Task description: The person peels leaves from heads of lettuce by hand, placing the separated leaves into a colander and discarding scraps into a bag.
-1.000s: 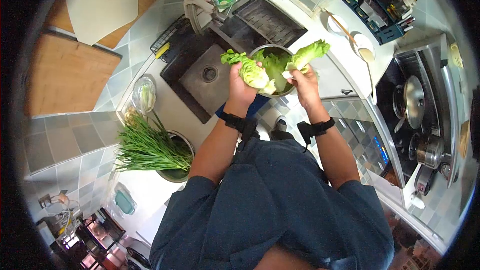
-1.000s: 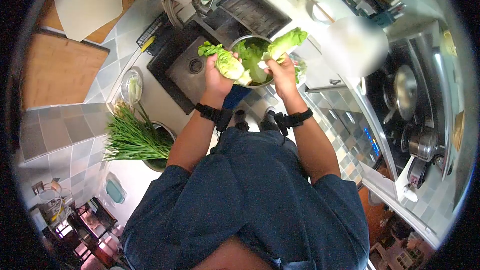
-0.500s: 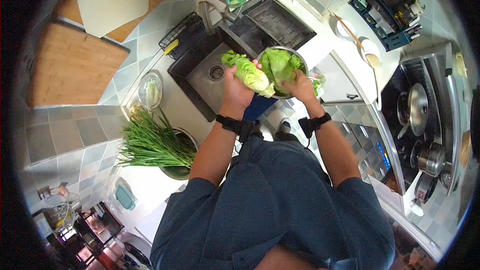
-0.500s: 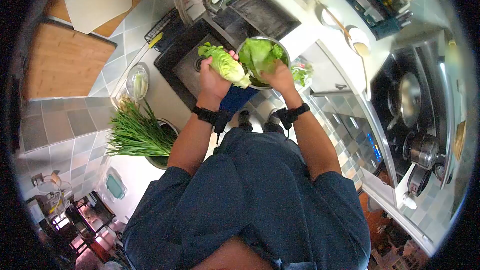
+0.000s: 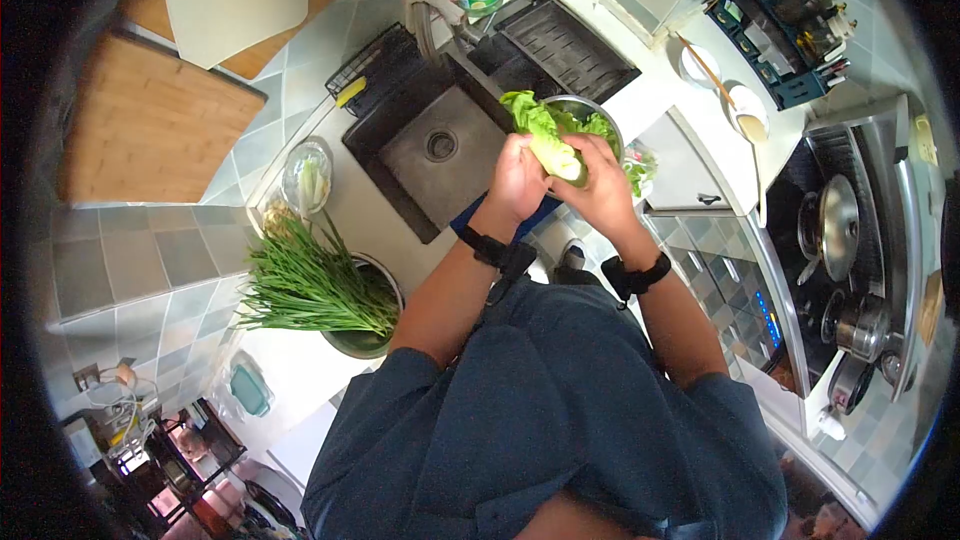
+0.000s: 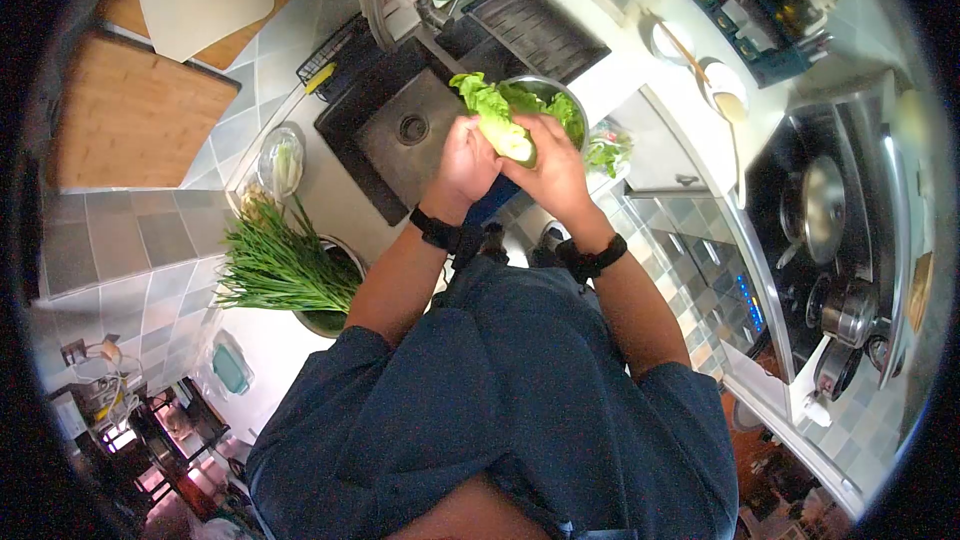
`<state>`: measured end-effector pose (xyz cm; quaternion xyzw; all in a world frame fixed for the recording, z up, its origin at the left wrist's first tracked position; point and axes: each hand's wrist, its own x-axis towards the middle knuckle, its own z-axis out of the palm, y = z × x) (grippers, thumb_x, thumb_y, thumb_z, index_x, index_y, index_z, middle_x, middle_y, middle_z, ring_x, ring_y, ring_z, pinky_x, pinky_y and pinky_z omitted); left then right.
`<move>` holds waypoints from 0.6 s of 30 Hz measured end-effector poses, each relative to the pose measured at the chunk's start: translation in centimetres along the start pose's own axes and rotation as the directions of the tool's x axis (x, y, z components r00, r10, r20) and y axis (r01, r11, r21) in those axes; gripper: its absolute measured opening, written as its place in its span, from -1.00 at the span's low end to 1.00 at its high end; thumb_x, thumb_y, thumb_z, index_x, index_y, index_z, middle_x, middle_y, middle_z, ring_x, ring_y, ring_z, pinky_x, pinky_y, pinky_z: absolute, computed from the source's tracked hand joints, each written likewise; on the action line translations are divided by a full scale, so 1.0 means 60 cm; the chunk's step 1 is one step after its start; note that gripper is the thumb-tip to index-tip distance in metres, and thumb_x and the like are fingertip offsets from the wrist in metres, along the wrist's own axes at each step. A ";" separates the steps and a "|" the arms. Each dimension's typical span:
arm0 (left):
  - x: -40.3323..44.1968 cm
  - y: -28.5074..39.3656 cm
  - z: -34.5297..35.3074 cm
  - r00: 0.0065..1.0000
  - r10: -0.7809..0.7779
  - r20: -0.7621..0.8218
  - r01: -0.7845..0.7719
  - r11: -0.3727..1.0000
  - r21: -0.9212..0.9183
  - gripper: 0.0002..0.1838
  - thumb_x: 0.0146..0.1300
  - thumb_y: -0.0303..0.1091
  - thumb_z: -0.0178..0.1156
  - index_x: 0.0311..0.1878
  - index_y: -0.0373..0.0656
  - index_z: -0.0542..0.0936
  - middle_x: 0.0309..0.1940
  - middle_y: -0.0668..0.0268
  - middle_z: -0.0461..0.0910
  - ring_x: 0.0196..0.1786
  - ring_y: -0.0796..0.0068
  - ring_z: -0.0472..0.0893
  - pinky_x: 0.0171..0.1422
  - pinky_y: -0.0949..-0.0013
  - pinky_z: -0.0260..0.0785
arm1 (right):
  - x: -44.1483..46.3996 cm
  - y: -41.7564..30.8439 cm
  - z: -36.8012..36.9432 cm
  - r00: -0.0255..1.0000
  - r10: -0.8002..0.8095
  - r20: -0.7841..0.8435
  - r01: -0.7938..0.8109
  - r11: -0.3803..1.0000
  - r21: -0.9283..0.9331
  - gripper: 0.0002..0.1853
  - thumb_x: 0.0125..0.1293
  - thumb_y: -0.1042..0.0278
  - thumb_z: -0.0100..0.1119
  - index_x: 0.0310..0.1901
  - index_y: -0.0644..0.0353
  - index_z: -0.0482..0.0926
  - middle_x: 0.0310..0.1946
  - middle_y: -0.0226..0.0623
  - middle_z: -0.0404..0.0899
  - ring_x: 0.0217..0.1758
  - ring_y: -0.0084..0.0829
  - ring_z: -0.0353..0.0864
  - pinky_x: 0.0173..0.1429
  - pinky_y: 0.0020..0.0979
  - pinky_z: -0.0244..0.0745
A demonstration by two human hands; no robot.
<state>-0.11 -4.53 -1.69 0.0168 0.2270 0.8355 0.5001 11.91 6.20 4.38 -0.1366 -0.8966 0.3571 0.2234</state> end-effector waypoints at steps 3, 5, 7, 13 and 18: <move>-0.004 0.004 0.018 0.999 -0.001 0.052 0.001 1.000 0.016 -0.52 0.46 -0.10 -0.05 0.35 -0.10 0.43 0.28 0.21 0.57 0.35 0.27 0.53 0.50 0.08 0.30 | -0.004 0.020 0.011 0.994 0.109 -0.021 -0.102 0.971 0.218 -0.41 0.15 0.33 0.46 0.23 0.24 0.52 0.11 -0.17 0.61 0.19 -0.28 0.61 0.25 -0.25 0.53; -0.004 0.012 0.009 0.996 -0.020 0.083 0.016 0.999 0.048 -0.47 0.47 -0.10 -0.03 0.46 0.02 0.35 0.39 0.25 0.48 0.45 0.33 0.44 0.51 0.01 0.28 | -0.006 0.037 0.003 0.967 0.246 0.073 -0.248 0.825 0.507 -0.42 0.21 0.37 0.37 0.27 0.32 0.48 0.10 -0.23 0.60 0.19 -0.39 0.58 0.28 -0.34 0.47; -0.009 0.010 0.016 0.998 -0.035 0.042 0.029 0.989 0.146 -0.45 0.50 -0.05 0.00 0.48 0.04 0.33 0.40 0.28 0.46 0.44 0.32 0.45 0.50 0.00 0.30 | -0.005 0.040 -0.005 0.946 0.294 0.134 -0.306 0.685 0.661 -0.44 0.24 0.40 0.32 0.28 0.32 0.47 0.10 -0.27 0.60 0.20 -0.41 0.57 0.29 -0.37 0.45; -0.013 -0.001 0.031 0.990 -0.122 0.077 0.107 0.979 0.172 -0.48 0.62 -0.05 0.00 0.55 0.09 0.27 0.46 0.35 0.39 0.46 0.35 0.43 0.48 -0.04 0.33 | 0.000 0.041 -0.014 0.916 0.306 0.258 -0.385 0.498 0.777 -0.43 0.26 0.47 0.19 0.34 0.28 0.44 0.14 -0.30 0.58 0.24 -0.44 0.52 0.34 -0.41 0.39; -0.020 0.004 0.045 0.994 -0.098 0.054 0.086 0.978 0.190 -0.49 0.63 -0.13 0.00 0.55 0.06 0.25 0.43 0.36 0.41 0.45 0.36 0.44 0.46 0.00 0.36 | 0.006 0.039 -0.011 0.956 0.268 -0.116 -0.180 0.854 0.488 -0.52 0.29 0.49 0.26 0.27 0.23 0.53 0.11 -0.27 0.60 0.11 -0.47 0.57 0.25 -0.37 0.49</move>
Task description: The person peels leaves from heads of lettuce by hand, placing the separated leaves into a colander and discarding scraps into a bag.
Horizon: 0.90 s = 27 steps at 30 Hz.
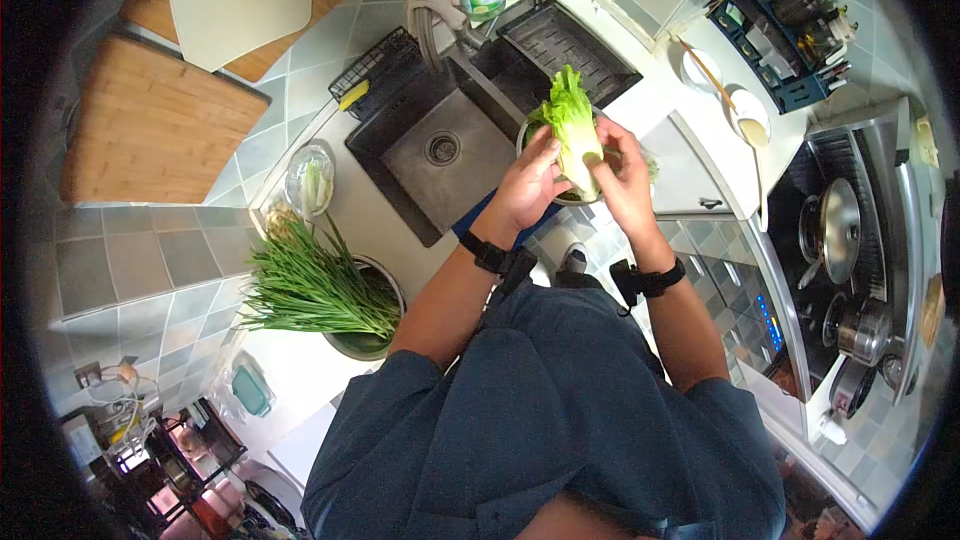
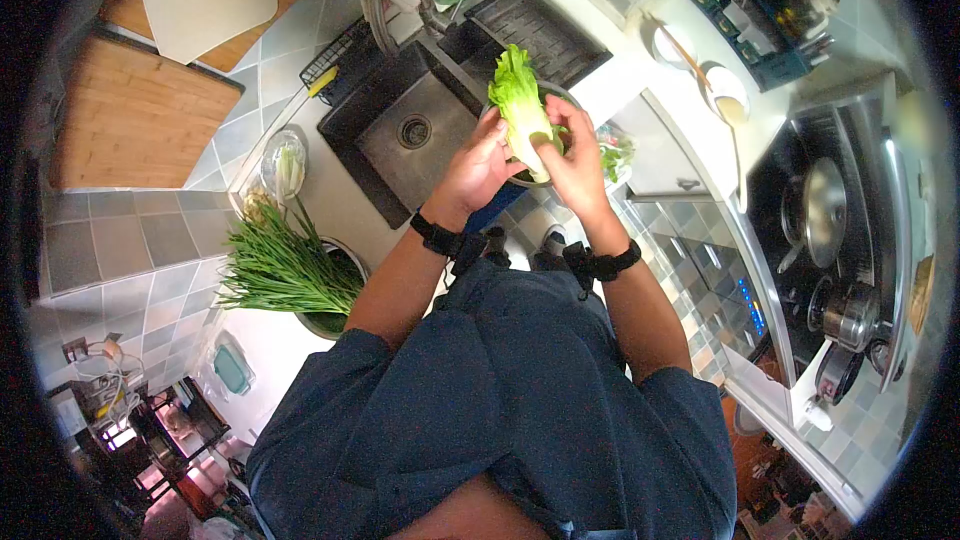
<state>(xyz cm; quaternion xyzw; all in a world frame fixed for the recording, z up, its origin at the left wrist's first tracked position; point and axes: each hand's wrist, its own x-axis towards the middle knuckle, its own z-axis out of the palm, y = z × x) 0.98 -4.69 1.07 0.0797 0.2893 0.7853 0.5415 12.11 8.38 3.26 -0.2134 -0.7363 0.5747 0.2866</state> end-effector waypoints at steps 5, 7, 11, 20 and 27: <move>0.012 -0.016 -0.016 0.995 0.081 -0.051 -0.075 0.989 0.125 -0.51 0.55 -0.31 0.17 0.47 0.02 0.34 0.34 0.36 0.49 0.36 0.45 0.50 0.38 0.12 0.43 | 0.021 -0.024 0.000 0.996 0.084 -0.030 -0.082 0.994 0.074 -0.67 0.32 0.44 0.42 0.09 0.26 0.62 -0.05 -0.33 0.68 -0.04 -0.56 0.60 0.08 -0.46 0.56; 0.012 -0.012 -0.008 0.994 0.097 -0.042 -0.092 0.988 0.124 -0.52 0.52 -0.32 0.21 0.43 -0.01 0.38 0.30 0.38 0.53 0.32 0.48 0.53 0.34 0.19 0.45 | 0.026 -0.023 -0.002 0.997 0.078 -0.029 -0.075 0.993 0.095 -0.71 0.34 0.41 0.44 0.03 0.27 0.64 -0.12 -0.36 0.70 -0.09 -0.59 0.62 0.02 -0.50 0.58; 0.013 -0.010 -0.014 0.986 0.147 -0.073 -0.132 0.975 0.178 -0.57 0.46 -0.30 0.30 0.32 -0.08 0.47 0.16 0.45 0.62 0.20 0.56 0.60 0.24 0.32 0.51 | 0.028 -0.020 -0.002 0.997 0.071 -0.029 -0.067 0.993 0.102 -0.78 0.39 0.42 0.39 -0.01 0.29 0.65 -0.21 -0.37 0.73 -0.16 -0.60 0.64 -0.02 -0.50 0.58; 0.005 -0.009 0.001 0.970 0.161 -0.183 -0.116 0.965 0.233 -0.63 0.47 -0.24 0.30 0.25 -0.12 0.58 0.06 0.36 0.69 0.05 0.58 0.67 0.10 0.37 0.55 | 0.020 -0.008 0.000 0.991 0.125 -0.050 -0.109 0.963 0.245 -0.84 0.44 0.43 0.35 -0.04 0.29 0.65 -0.23 -0.37 0.74 -0.22 -0.63 0.65 -0.10 -0.54 0.56; 0.005 -0.012 -0.008 0.982 0.104 -0.158 -0.077 0.983 0.167 -0.67 0.52 -0.17 0.23 0.20 -0.12 0.59 0.03 0.36 0.69 0.04 0.54 0.68 0.10 0.37 0.55 | 0.014 -0.007 0.003 0.982 0.170 -0.078 -0.138 0.940 0.312 -0.88 0.44 0.47 0.33 -0.07 0.31 0.67 -0.23 -0.38 0.73 -0.22 -0.64 0.64 -0.10 -0.56 0.54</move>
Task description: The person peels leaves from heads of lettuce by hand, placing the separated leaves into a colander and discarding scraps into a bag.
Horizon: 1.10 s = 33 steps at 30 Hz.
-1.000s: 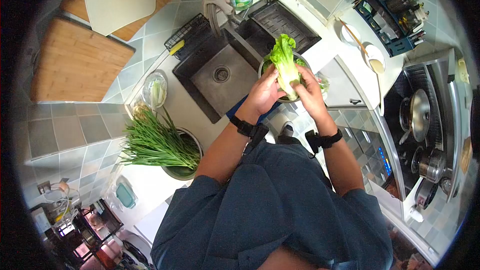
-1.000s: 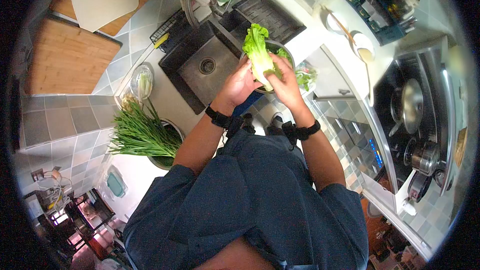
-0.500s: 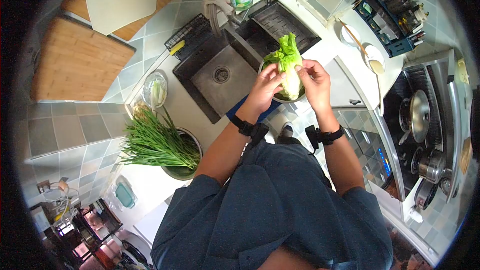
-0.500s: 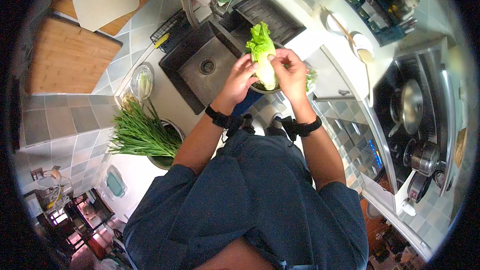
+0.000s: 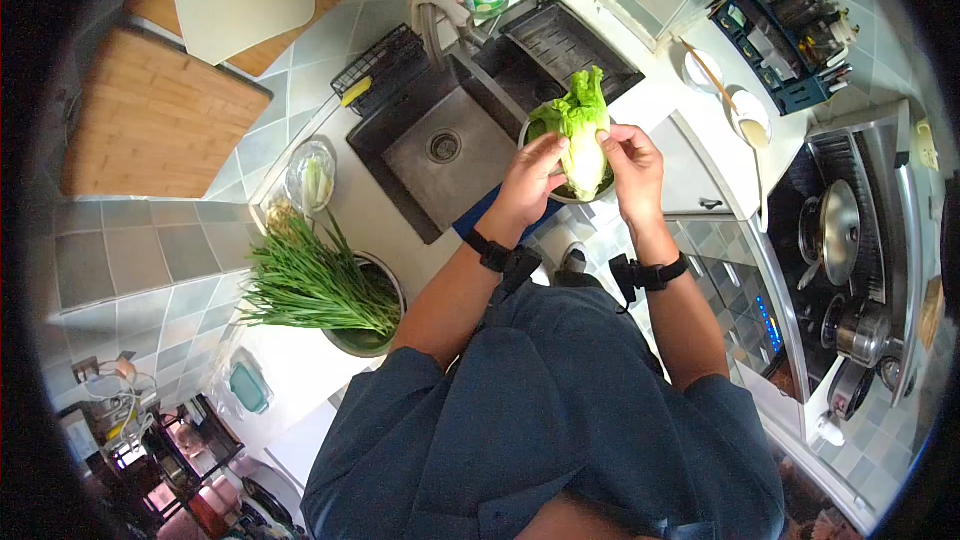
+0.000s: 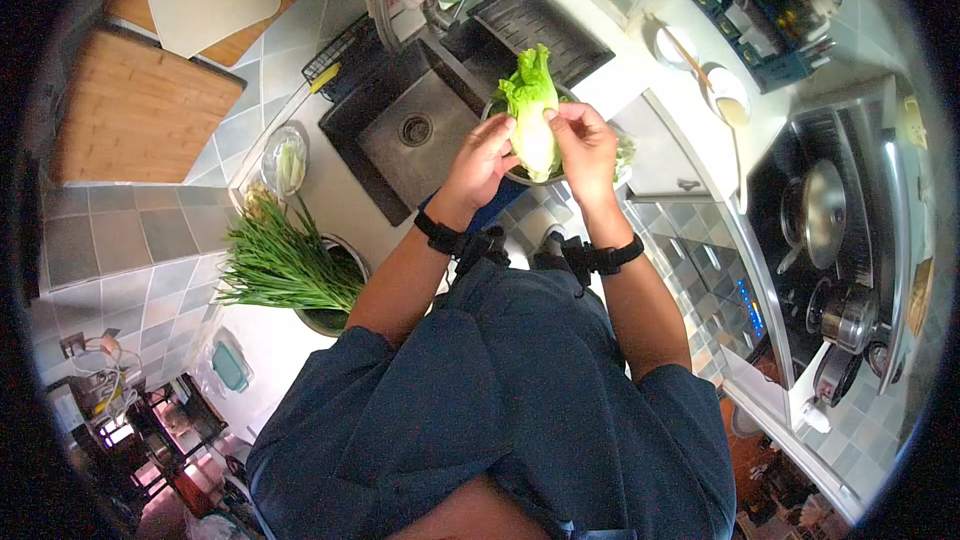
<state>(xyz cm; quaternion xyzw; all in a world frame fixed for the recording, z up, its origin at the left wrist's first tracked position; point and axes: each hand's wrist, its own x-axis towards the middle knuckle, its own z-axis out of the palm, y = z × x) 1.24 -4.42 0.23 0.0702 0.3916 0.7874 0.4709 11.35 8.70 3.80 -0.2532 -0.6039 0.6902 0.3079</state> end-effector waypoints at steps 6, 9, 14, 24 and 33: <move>-0.001 0.001 0.005 1.000 -0.011 -0.022 0.011 1.000 -0.011 -0.69 0.51 -0.17 0.24 0.17 -0.11 0.60 0.00 0.37 0.69 0.02 0.55 0.68 0.09 0.38 0.53 | -0.007 0.007 0.007 0.995 -0.051 -0.080 0.042 0.993 -0.107 -0.86 0.43 0.44 0.35 -0.07 0.31 0.69 -0.25 -0.40 0.73 -0.25 -0.65 0.62 -0.10 -0.55 0.54; -0.003 0.003 0.008 0.998 -0.007 -0.056 0.008 1.000 0.027 -0.69 0.49 -0.15 0.26 0.16 -0.09 0.62 0.00 0.39 0.69 0.01 0.57 0.67 0.09 0.37 0.51 | -0.009 0.009 0.009 0.995 -0.044 -0.090 0.036 0.995 -0.088 -0.85 0.44 0.42 0.35 -0.07 0.31 0.69 -0.25 -0.40 0.74 -0.24 -0.65 0.62 -0.09 -0.54 0.54; -0.002 0.000 0.004 0.990 0.005 -0.140 0.011 0.993 0.117 -0.69 0.45 -0.15 0.31 0.14 -0.07 0.64 -0.01 0.43 0.69 0.02 0.60 0.64 0.08 0.41 0.46 | -0.003 -0.008 0.017 0.996 -0.051 -0.073 0.042 0.993 -0.112 -0.82 0.44 0.40 0.35 -0.03 0.31 0.68 -0.23 -0.37 0.74 -0.22 -0.64 0.64 -0.06 -0.54 0.56; -0.010 0.027 0.014 0.999 0.037 -0.022 -0.033 0.982 0.184 -0.66 0.44 -0.19 0.32 0.18 -0.11 0.63 -0.04 0.43 0.71 0.01 0.66 0.65 0.09 0.39 0.51 | -0.003 -0.014 0.007 0.992 -0.120 -0.029 0.114 0.983 -0.147 -0.78 0.42 0.44 0.37 0.02 0.34 0.67 -0.18 -0.28 0.77 -0.16 -0.60 0.69 -0.03 -0.53 0.60; -0.002 0.003 0.001 0.995 -0.051 -0.083 0.059 0.994 0.094 -0.64 0.46 -0.17 0.30 0.21 -0.13 0.62 0.03 0.39 0.69 0.03 0.56 0.67 0.11 0.34 0.53 | -0.012 0.012 0.008 0.972 -0.178 -0.156 0.135 0.958 -0.251 -0.79 0.40 0.43 0.39 -0.02 0.35 0.71 -0.23 -0.29 0.78 -0.20 -0.61 0.69 -0.06 -0.53 0.59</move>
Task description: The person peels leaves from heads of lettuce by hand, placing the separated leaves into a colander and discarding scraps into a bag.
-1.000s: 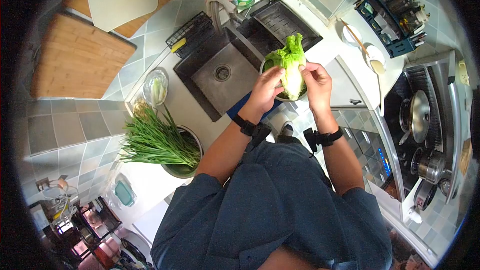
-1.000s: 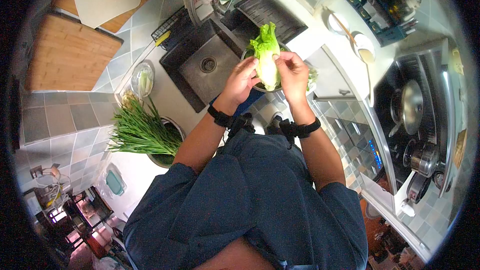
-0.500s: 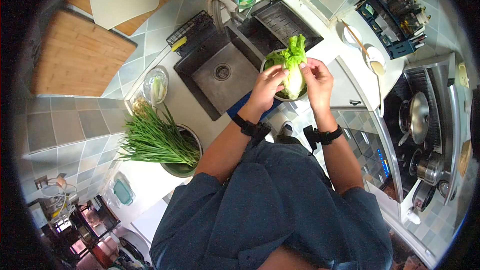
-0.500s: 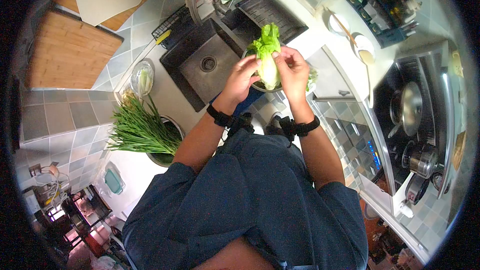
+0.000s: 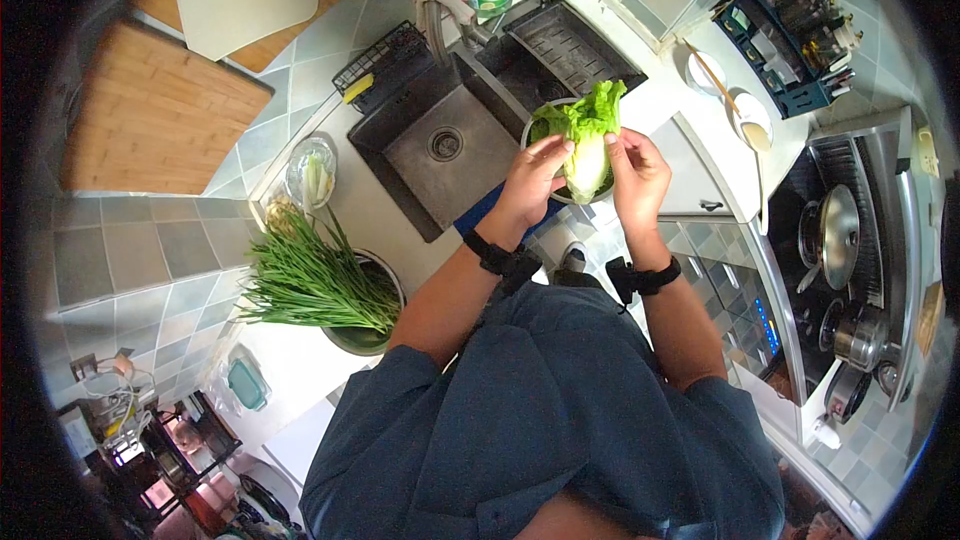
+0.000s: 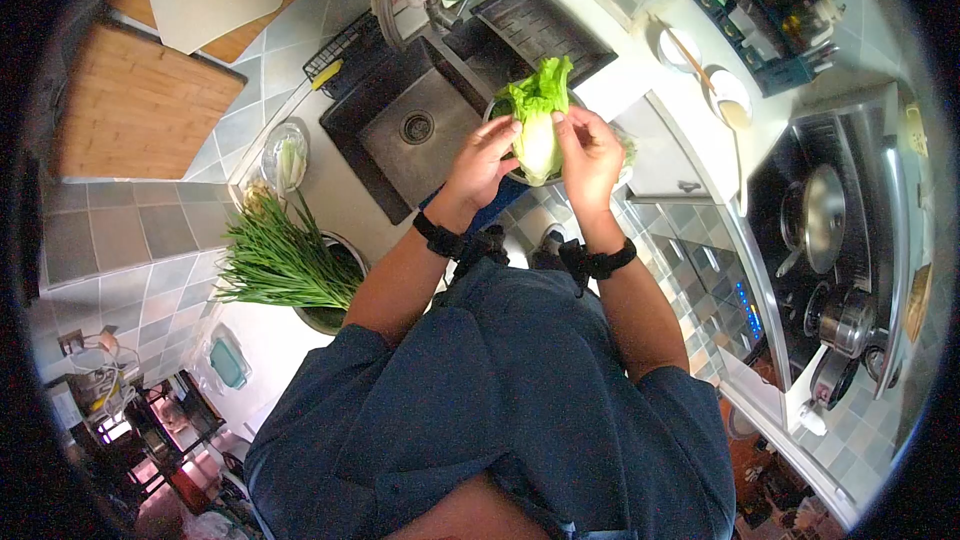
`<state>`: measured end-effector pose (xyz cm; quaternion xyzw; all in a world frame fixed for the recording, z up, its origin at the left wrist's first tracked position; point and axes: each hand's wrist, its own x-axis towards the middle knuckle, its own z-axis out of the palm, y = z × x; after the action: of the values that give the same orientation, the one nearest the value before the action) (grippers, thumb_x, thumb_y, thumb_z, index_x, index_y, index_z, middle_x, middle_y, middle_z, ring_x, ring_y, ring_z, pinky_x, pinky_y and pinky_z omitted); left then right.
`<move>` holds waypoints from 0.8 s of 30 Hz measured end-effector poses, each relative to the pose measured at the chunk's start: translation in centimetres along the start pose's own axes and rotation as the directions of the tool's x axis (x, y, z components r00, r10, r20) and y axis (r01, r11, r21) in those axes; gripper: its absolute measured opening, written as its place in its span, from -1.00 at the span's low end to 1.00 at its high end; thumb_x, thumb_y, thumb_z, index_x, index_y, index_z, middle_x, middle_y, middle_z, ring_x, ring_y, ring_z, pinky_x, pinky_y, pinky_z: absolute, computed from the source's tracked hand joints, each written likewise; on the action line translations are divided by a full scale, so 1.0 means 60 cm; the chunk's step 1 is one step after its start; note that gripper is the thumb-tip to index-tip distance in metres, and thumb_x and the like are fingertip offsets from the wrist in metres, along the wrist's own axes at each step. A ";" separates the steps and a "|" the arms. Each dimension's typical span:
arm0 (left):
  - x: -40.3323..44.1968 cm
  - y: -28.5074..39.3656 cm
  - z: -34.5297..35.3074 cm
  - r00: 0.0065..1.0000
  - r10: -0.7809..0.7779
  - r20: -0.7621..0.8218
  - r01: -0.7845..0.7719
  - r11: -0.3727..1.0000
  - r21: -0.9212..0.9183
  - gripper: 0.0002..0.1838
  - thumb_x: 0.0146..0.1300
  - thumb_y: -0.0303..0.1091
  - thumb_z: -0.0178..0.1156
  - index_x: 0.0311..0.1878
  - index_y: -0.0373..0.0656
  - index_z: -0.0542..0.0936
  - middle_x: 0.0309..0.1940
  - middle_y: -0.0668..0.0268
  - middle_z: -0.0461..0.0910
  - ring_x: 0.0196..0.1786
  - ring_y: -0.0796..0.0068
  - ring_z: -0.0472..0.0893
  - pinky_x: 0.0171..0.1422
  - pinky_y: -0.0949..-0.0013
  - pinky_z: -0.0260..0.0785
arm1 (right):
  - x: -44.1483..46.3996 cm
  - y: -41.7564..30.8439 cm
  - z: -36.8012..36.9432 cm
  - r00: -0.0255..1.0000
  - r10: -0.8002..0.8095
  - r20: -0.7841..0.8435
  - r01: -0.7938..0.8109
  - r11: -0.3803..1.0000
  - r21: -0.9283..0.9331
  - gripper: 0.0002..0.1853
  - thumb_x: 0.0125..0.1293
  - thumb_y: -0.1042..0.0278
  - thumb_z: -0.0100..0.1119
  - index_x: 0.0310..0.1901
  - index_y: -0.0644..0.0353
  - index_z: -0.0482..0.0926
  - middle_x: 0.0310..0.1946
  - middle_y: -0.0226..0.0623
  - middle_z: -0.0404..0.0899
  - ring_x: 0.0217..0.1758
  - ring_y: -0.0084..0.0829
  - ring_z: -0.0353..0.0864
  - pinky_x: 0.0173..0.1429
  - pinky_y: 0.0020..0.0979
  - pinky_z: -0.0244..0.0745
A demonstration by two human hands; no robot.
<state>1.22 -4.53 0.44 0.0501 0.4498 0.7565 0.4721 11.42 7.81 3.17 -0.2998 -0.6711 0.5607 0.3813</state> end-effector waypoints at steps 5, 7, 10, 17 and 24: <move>0.009 -0.013 -0.010 1.000 -0.019 0.011 0.020 0.999 -0.049 -0.69 0.47 -0.17 0.28 0.15 -0.11 0.63 0.03 0.41 0.69 0.08 0.55 0.64 0.15 0.28 0.51 | -0.004 -0.016 0.004 0.999 0.034 -0.025 -0.034 0.999 -0.029 -0.81 0.40 0.42 0.40 -0.05 0.34 0.72 -0.25 -0.31 0.78 -0.22 -0.62 0.68 -0.06 -0.54 0.59; 0.007 -0.009 -0.007 0.999 -0.038 0.003 0.038 0.997 -0.070 -0.70 0.47 -0.17 0.28 0.14 -0.09 0.63 0.02 0.41 0.69 0.08 0.54 0.64 0.17 0.26 0.50 | -0.006 -0.013 0.004 0.999 0.044 -0.027 -0.045 0.999 -0.025 -0.81 0.40 0.42 0.40 -0.05 0.34 0.72 -0.25 -0.31 0.78 -0.23 -0.62 0.68 -0.07 -0.54 0.58; 0.006 -0.009 -0.006 0.998 -0.057 0.000 0.057 0.992 -0.116 -0.72 0.47 -0.17 0.26 0.13 -0.06 0.63 0.02 0.40 0.69 0.08 0.52 0.64 0.19 0.25 0.49 | -0.006 -0.005 0.002 0.999 0.033 -0.034 -0.034 0.999 -0.024 -0.82 0.41 0.42 0.39 -0.06 0.34 0.73 -0.25 -0.33 0.77 -0.22 -0.63 0.67 -0.06 -0.54 0.58; 0.009 0.001 -0.025 0.997 -0.019 -0.080 0.010 0.994 -0.108 -0.70 0.42 -0.21 0.24 0.16 -0.02 0.60 0.03 0.38 0.67 0.13 0.49 0.62 0.22 0.24 0.45 | 0.014 0.010 -0.017 0.998 0.026 0.054 -0.028 0.999 0.034 -0.79 0.41 0.43 0.37 0.00 0.33 0.69 -0.18 -0.33 0.74 -0.11 -0.59 0.67 0.01 -0.49 0.59; 0.005 0.003 -0.006 1.000 -0.010 -0.012 0.009 0.999 -0.037 -0.68 0.39 -0.27 0.30 0.15 -0.07 0.57 0.05 0.38 0.64 0.16 0.50 0.61 0.22 0.25 0.47 | 0.001 -0.015 0.007 0.970 0.063 0.236 -0.077 0.996 0.047 -0.60 0.39 0.46 0.36 0.21 0.32 0.55 0.00 -0.22 0.72 0.07 -0.45 0.69 0.13 -0.43 0.63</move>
<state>0.76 -4.55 0.26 0.0347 0.4386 0.7628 0.4738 11.06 7.49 4.02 -0.2444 -0.6845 0.6237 0.2877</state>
